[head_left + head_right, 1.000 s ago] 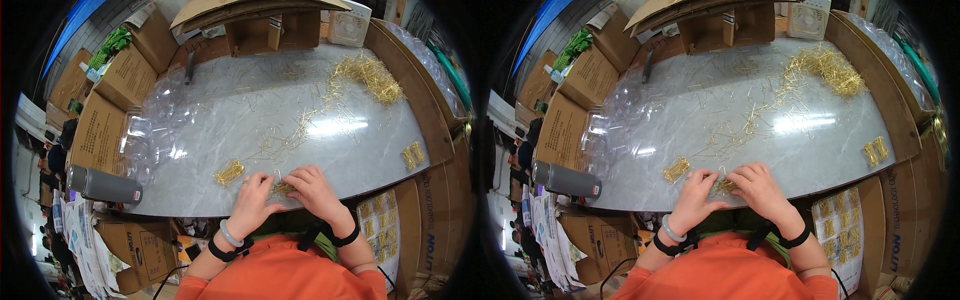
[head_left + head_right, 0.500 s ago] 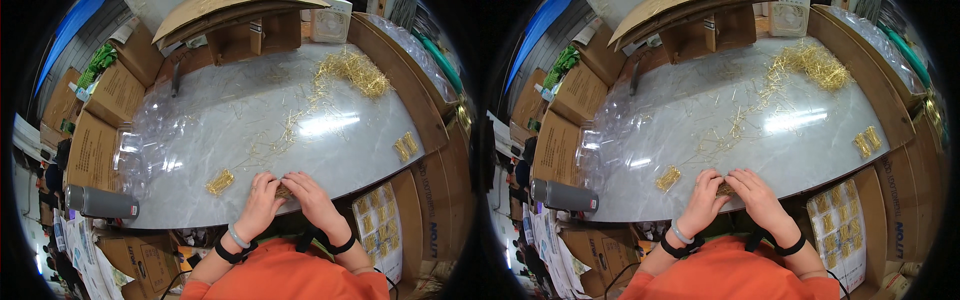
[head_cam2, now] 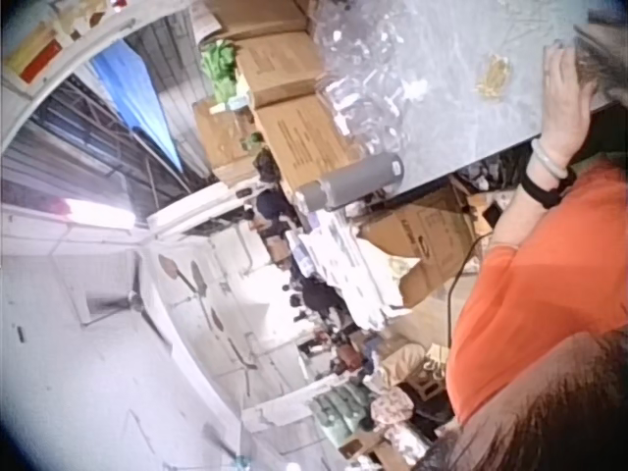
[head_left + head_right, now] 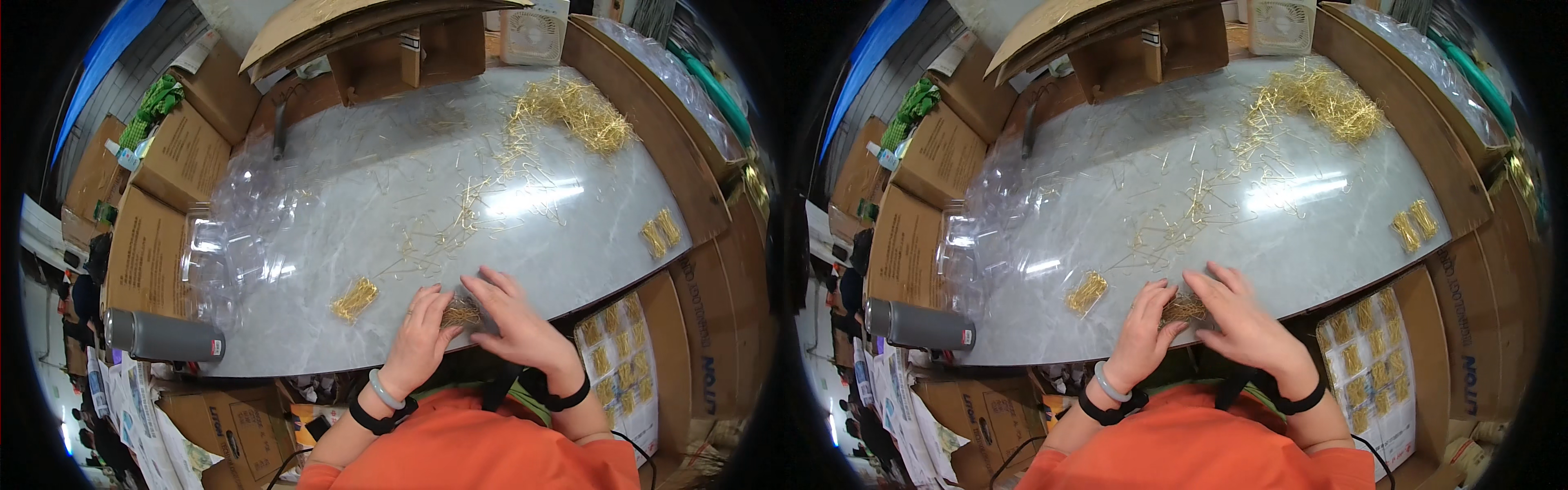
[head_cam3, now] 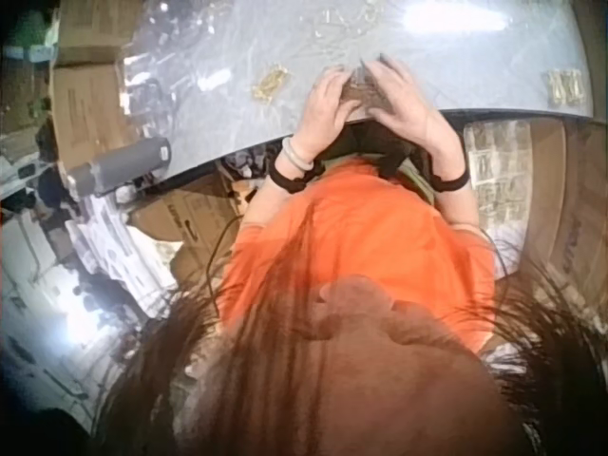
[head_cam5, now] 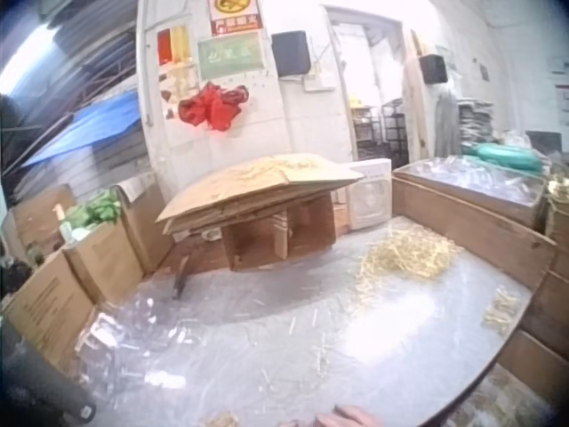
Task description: The recorder is bundling and organizing gold-colored metal wires on a workbench.
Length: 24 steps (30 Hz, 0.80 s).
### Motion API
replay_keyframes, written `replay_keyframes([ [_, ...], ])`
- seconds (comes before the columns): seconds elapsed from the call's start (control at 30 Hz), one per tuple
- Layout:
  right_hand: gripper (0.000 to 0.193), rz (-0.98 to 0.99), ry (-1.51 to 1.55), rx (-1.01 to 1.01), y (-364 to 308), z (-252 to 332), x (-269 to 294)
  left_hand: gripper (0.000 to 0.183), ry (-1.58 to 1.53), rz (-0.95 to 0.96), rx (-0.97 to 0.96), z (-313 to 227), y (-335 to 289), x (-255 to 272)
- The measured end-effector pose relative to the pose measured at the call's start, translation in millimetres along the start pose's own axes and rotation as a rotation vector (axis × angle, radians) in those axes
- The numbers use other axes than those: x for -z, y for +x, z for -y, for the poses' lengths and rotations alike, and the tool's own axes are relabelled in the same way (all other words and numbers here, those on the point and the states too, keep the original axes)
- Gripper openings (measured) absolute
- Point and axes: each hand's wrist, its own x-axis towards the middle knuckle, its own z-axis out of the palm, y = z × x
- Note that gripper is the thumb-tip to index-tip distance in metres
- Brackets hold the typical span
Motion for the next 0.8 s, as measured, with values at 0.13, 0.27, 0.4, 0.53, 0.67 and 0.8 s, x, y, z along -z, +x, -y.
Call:
replay_keyframes([
  [0.13, 0.062, -0.022, -0.117, 0.085, -0.8, -22.0, -0.9, 0.055, -0.039, 0.005, 0.006, 1.7, 1.0, -1.8],
  [0.27, 0.061, -0.196, -0.088, -0.009, -7.0, -14.3, -18.0, 0.058, 0.021, 0.007, 0.004, -2.6, -0.1, 1.9],
  [0.4, 0.063, -0.266, -0.045, -0.072, -4.0, 11.3, -53.9, 0.072, -0.033, 0.032, 0.017, -0.2, 0.4, -1.6],
  [0.53, 0.066, -0.211, 0.156, -0.020, 6.8, 14.0, -55.4, 0.091, -0.043, 0.043, 0.008, 0.7, 0.9, 2.1],
  [0.67, 0.064, -0.099, 0.113, 0.065, 10.0, -1.1, -31.9, 0.101, -0.162, 0.047, 0.032, 2.7, -1.0, 3.2],
  [0.8, 0.061, 0.043, -0.082, 0.198, 23.5, -3.0, -23.6, 0.104, -0.131, 0.013, 0.003, 6.2, -0.7, 6.1],
])
